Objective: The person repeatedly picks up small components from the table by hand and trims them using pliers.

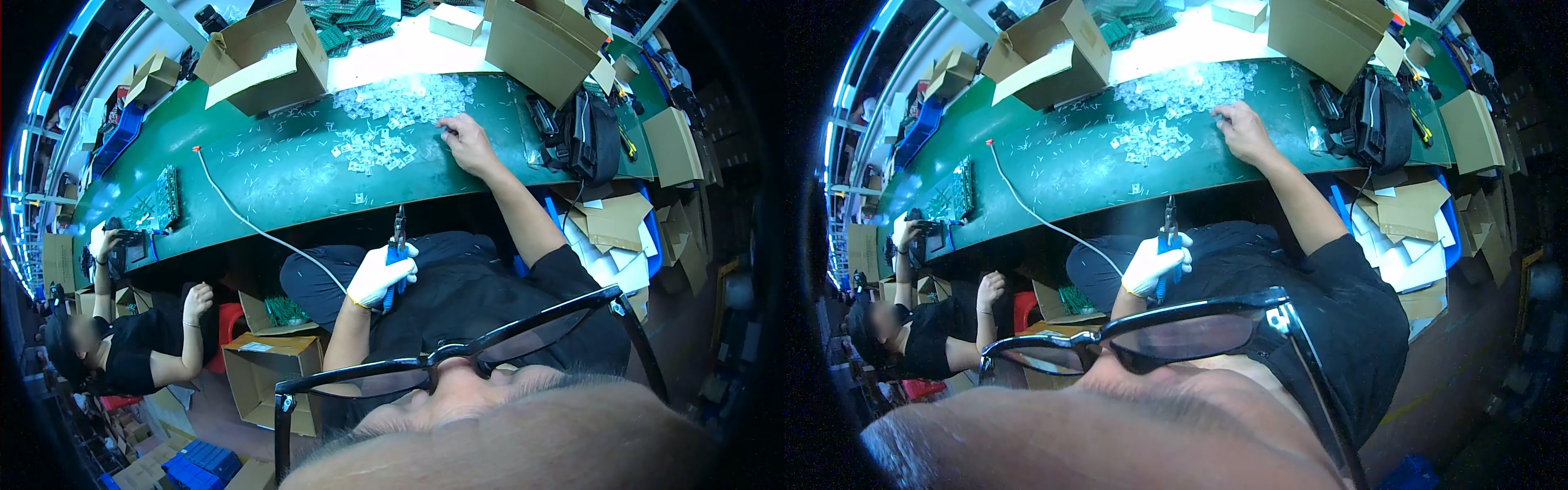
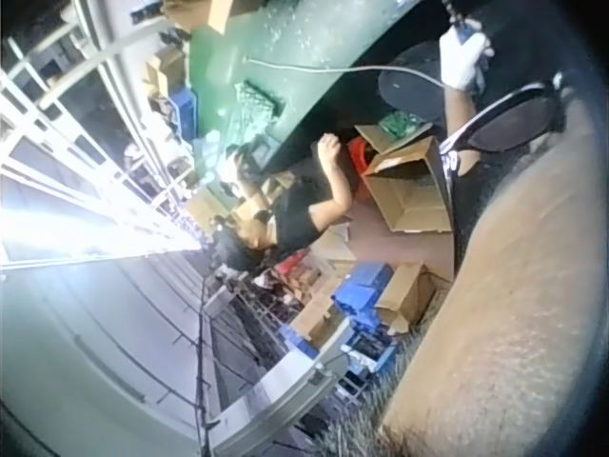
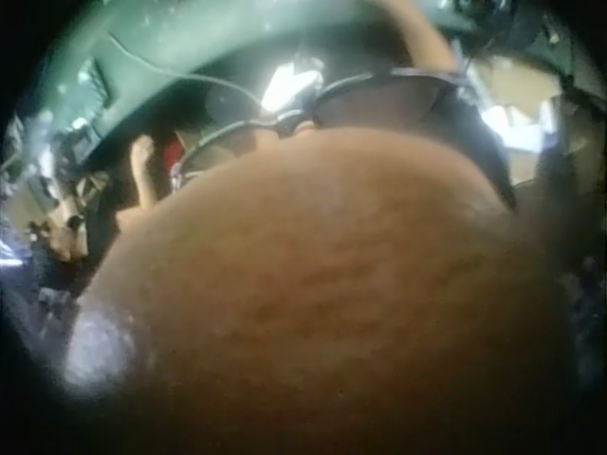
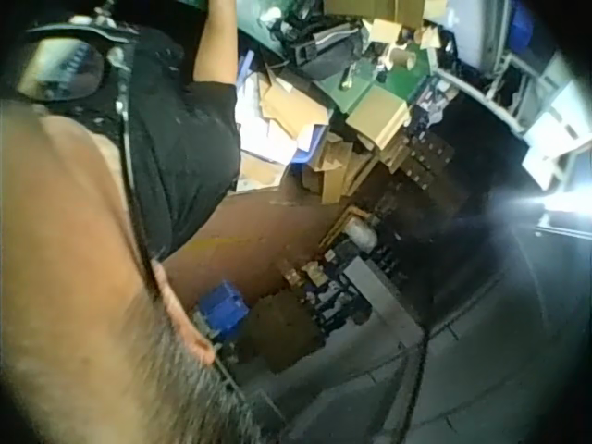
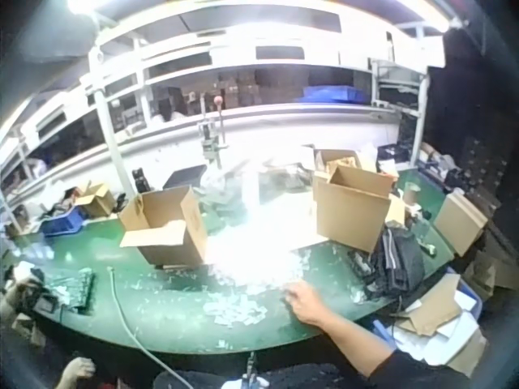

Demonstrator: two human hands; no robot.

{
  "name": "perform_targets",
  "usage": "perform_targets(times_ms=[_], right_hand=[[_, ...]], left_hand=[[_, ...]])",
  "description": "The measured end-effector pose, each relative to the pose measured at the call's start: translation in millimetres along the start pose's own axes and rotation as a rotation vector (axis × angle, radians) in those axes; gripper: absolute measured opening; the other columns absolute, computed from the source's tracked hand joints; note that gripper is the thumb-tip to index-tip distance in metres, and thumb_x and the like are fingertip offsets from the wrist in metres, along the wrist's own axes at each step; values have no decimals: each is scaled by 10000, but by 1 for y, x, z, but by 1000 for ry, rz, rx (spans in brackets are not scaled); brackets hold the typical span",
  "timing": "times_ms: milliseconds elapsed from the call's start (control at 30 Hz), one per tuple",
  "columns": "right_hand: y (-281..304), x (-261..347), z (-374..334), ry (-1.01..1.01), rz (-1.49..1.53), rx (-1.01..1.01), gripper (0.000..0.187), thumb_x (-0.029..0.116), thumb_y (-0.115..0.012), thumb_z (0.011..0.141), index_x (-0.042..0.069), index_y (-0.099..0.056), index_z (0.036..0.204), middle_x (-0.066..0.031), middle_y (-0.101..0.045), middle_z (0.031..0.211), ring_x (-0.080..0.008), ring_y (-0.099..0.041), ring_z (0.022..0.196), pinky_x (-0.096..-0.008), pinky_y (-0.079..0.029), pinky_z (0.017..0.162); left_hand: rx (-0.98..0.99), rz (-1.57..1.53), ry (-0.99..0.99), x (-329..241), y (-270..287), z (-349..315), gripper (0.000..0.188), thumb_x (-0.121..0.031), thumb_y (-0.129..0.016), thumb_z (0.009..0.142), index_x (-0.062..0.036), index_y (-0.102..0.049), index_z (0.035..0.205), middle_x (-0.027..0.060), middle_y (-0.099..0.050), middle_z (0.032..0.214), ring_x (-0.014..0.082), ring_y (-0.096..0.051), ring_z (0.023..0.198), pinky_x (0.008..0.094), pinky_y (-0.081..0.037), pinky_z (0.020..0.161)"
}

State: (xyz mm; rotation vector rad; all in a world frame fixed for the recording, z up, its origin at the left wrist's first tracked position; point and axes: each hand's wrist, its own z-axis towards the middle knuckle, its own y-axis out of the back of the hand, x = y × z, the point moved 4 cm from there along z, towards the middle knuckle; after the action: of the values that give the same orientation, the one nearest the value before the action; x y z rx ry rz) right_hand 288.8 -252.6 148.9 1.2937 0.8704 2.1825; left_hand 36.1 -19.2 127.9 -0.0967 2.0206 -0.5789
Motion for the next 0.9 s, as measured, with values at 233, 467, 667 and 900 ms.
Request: perform_targets(times_ms=[233,467,667,900], right_hand=[[-23,34,-37,-503,1225,324,118,79,-765,1004,50,-717,1108,-19,-696,1015,-108,-653,912,-264,-539,825],[-34,86,-65,-593,1415,403,227,96,-787,995,15,-710,1192,-55,-746,1067,-146,-727,940,-284,-609,804],[-38,98,-65,-487,1247,425,166,93,-763,1012,-1,-720,1142,-61,-745,985,-123,-725,859,-267,-613,754],[-32,103,-66,-517,1094,427,146,130,-774,1008,9,-739,1082,-48,-746,890,-104,-709,787,-260,-600,712]], left_hand=[[23,97,-7,-7,3,13,435,-212,-792,967,23,-655,1306,81,-733,1014,180,-729,920,331,-585,848],[46,-47,-48,-13,5,22,524,-246,-791,980,45,-612,1378,104,-740,1073,218,-752,968,340,-596,853],[52,-196,-44,-3,10,22,578,-265,-809,967,44,-591,1404,115,-743,1080,227,-757,959,347,-600,850],[36,-87,-37,-13,5,15,505,-223,-789,987,49,-607,1373,80,-741,1035,158,-739,919,300,-587,815]])
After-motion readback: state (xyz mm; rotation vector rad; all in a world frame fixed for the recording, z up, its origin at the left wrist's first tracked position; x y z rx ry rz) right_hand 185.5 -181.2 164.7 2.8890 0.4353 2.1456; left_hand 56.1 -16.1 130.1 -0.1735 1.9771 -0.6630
